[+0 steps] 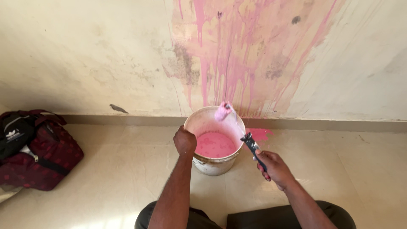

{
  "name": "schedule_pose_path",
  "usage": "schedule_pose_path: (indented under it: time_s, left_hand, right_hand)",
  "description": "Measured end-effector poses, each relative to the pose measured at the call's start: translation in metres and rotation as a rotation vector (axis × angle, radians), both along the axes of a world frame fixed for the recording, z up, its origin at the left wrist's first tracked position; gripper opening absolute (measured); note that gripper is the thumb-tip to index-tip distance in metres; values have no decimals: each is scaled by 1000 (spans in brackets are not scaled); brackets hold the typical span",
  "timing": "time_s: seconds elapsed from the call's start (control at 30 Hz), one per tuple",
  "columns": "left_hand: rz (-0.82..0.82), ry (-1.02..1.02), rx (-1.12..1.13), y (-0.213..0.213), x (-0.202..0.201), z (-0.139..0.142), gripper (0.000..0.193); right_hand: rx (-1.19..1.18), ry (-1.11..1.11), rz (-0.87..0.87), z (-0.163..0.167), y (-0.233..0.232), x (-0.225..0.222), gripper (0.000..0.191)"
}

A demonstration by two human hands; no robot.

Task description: The person paints a wall with pink paint using a roller. They repeatedly dip the roller into a bucket and apply paint in vertical strokes, covering a section of the wall.

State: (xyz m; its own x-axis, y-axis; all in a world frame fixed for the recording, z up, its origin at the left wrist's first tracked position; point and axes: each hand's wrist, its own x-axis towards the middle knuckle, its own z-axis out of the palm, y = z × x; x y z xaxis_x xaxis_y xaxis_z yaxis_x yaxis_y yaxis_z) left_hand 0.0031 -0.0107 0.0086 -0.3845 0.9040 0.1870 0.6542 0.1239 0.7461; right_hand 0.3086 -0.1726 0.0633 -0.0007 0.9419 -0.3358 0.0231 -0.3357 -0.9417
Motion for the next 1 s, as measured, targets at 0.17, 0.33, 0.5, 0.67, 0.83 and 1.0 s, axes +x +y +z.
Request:
schedule_pose_path:
  time_s: [0.17,0.33,0.5,0.67,0.83,1.0]
  left_hand:
    - [-21,87,-21,0,2,-1,32]
    - [-41,118,-151,-2,4,7,36]
    - [-45,99,-180,-5,5,14,37]
    - [-50,94,-163,-6,5,13,37]
    - [-38,108,-130,-6,4,10,38]
    - [-51,114,-139,-4,4,7,39]
  right_hand:
    - [-99,-112,2,-17,-10,-12,46]
    - [38,-68,9,6,1,-7,43]
    - [71,-35,-5,6,8,-5,43]
    - [-98,-63,-25,-17,-6,-15,45]
    - [67,41,-32,11,3,-8,44]
    - [163,124,-16,24,6,4,43]
